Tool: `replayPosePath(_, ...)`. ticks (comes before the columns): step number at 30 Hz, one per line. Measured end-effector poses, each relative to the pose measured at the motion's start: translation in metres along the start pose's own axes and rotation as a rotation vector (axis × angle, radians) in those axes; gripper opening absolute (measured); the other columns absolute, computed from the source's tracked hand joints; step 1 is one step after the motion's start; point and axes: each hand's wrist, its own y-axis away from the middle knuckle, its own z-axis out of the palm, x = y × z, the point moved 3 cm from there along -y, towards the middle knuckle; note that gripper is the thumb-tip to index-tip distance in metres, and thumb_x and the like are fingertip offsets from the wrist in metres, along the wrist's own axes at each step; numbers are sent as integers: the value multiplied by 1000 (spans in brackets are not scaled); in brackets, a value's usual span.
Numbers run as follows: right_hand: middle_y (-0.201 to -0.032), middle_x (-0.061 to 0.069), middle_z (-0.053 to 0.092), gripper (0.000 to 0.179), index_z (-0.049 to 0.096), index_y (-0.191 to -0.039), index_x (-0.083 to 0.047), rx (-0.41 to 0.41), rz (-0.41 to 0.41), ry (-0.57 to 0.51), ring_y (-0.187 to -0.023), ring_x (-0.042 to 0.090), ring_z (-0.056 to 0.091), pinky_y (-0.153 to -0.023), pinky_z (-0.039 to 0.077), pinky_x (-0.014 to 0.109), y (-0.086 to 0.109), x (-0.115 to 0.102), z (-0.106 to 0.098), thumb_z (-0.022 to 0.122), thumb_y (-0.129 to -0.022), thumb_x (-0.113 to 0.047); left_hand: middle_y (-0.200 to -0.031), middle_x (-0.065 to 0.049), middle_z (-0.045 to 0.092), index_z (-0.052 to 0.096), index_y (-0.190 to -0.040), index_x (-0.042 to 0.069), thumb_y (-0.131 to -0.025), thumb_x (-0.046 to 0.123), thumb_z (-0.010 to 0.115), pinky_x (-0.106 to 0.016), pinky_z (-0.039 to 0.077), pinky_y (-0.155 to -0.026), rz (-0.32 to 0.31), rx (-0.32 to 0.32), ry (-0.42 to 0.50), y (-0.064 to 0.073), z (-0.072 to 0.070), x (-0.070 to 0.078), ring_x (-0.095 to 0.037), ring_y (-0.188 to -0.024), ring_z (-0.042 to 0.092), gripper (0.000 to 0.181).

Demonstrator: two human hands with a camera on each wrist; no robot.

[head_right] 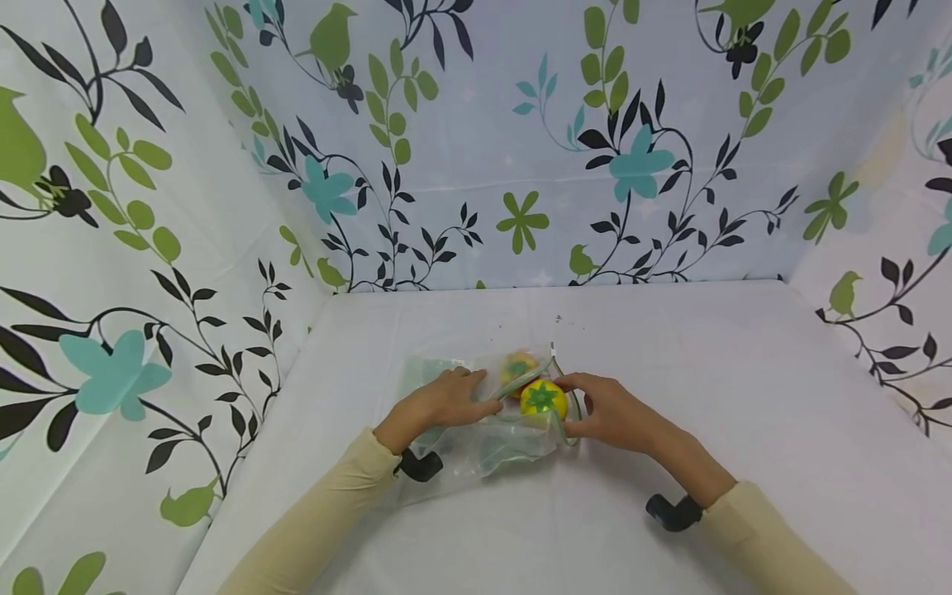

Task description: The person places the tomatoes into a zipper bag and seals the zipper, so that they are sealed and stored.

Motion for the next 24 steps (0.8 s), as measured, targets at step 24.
replayPosePath(24, -92, 2, 61, 68, 60, -146, -3, -66, -25, -51, -74, 12, 45, -59, 39, 25, -8, 3, 12, 69, -79, 3, -164, -21, 41, 37, -165, 12, -96, 68, 49, -54, 36, -121, 12, 12, -3, -1, 0, -1, -43, -153, 37, 90)
